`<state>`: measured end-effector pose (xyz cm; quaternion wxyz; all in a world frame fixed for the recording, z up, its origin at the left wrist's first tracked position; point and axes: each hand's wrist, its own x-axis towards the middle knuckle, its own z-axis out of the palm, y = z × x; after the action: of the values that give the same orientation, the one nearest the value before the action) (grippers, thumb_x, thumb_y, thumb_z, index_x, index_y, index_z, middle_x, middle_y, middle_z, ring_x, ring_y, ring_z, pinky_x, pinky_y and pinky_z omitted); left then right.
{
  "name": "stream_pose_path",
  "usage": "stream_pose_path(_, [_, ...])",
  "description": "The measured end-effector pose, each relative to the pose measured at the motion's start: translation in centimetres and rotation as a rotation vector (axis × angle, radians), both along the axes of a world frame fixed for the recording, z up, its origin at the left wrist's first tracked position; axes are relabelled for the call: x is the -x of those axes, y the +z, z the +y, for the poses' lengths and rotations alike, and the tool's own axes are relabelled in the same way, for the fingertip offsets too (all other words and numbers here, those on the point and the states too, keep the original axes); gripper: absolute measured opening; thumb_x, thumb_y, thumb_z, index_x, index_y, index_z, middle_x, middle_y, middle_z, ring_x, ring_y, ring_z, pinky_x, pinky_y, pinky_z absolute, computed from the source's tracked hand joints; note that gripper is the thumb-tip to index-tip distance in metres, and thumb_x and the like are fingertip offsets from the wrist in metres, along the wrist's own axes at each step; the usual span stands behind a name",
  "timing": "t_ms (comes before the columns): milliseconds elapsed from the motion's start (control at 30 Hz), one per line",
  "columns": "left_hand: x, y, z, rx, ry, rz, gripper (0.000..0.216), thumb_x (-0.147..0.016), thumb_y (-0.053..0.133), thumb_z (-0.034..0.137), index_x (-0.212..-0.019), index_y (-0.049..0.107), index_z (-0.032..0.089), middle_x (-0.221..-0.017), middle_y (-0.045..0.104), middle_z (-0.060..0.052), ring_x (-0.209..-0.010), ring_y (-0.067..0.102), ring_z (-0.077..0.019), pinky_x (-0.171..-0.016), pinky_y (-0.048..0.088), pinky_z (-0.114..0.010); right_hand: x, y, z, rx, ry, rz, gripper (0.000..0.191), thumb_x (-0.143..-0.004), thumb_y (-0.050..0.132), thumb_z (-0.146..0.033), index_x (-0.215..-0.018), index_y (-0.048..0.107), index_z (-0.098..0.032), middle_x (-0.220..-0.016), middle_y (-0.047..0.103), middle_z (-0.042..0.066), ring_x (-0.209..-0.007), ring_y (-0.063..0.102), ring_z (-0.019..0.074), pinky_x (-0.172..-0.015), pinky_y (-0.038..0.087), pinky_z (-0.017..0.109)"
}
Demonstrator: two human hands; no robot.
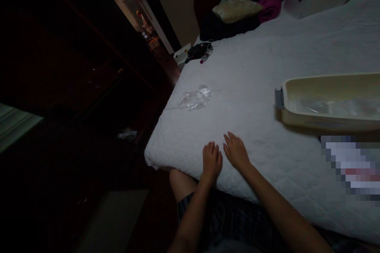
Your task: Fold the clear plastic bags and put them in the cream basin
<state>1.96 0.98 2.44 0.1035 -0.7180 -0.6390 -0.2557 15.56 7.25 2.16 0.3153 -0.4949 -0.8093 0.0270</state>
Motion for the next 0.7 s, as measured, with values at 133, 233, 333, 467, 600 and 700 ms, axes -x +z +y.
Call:
stream_pose_path(133, [2.8,0.2,3.2,-0.022,0.012,-0.026,0.028,-0.089,0.051,0.016,-0.116,0.056,0.013,-0.126,0.059,-0.016,-0.123,0.052,-0.028,-0.102,0.044,-0.051,1.0,-1.3,-0.1,-0.015,-0.04,-0.106,0.041,-0.092,0.04,-0.027,-0.125,0.056,-0.008,-0.134,0.054,0.021,-0.124,0.05,0.0293,-0.104,0.035,0.049])
stream_pose_path(233, [5.2,0.7,7.2,0.02,0.027,-0.038,0.029,-0.09,0.05,0.016,-0.117,0.056,0.012,-0.125,0.059,-0.019,-0.124,0.052,-0.0271,-0.102,0.045,-0.048,0.7,-1.5,0.0,-0.004,-0.046,-0.136,0.041,-0.092,0.041,-0.028,-0.124,0.058,-0.009,-0.133,0.055,0.02,-0.123,0.051,0.029,-0.104,0.036,0.048])
stream_pose_path(333, [7.2,1.4,11.8,0.082,0.062,-0.024,0.03,-0.09,0.048,0.017,-0.117,0.057,0.006,-0.127,0.057,-0.022,-0.126,0.05,-0.028,-0.105,0.043,-0.045,0.7,-1.5,0.2,0.0,-0.061,-0.137,0.039,-0.091,0.042,-0.027,-0.121,0.06,-0.01,-0.132,0.057,0.019,-0.121,0.053,0.0286,-0.104,0.036,0.047])
stream_pose_path(467, [8.9,2.2,17.3,0.136,0.121,-0.003,0.038,-0.091,0.044,0.015,-0.126,0.052,0.003,-0.137,0.05,-0.023,-0.133,0.044,-0.0279,-0.11,0.038,-0.042,0.8,-1.6,0.3,0.006,-0.06,-0.097,0.038,-0.089,0.045,-0.026,-0.12,0.061,-0.011,-0.131,0.058,0.019,-0.12,0.054,0.0286,-0.103,0.037,0.047])
stream_pose_path(600, [9.7,2.2,21.4,0.128,0.148,-0.004,0.045,-0.089,0.043,0.01,-0.134,0.046,0.005,-0.147,0.039,-0.022,-0.139,0.034,-0.0291,-0.113,0.033,-0.046,0.9,-1.5,0.4,0.004,-0.071,-0.083,0.036,-0.088,0.045,-0.025,-0.117,0.063,-0.012,-0.129,0.059,0.018,-0.119,0.055,0.0279,-0.102,0.038,0.046])
stream_pose_path(700, [9.7,1.6,23.0,0.134,0.187,-0.031,0.046,-0.09,0.041,0.009,-0.135,0.045,0.004,-0.145,0.041,-0.023,-0.138,0.036,-0.0285,-0.113,0.032,-0.046,0.9,-1.5,0.5,-0.008,-0.079,-0.1,0.035,-0.089,0.045,-0.025,-0.116,0.064,-0.012,-0.128,0.06,0.018,-0.118,0.055,0.0274,-0.101,0.039,0.046])
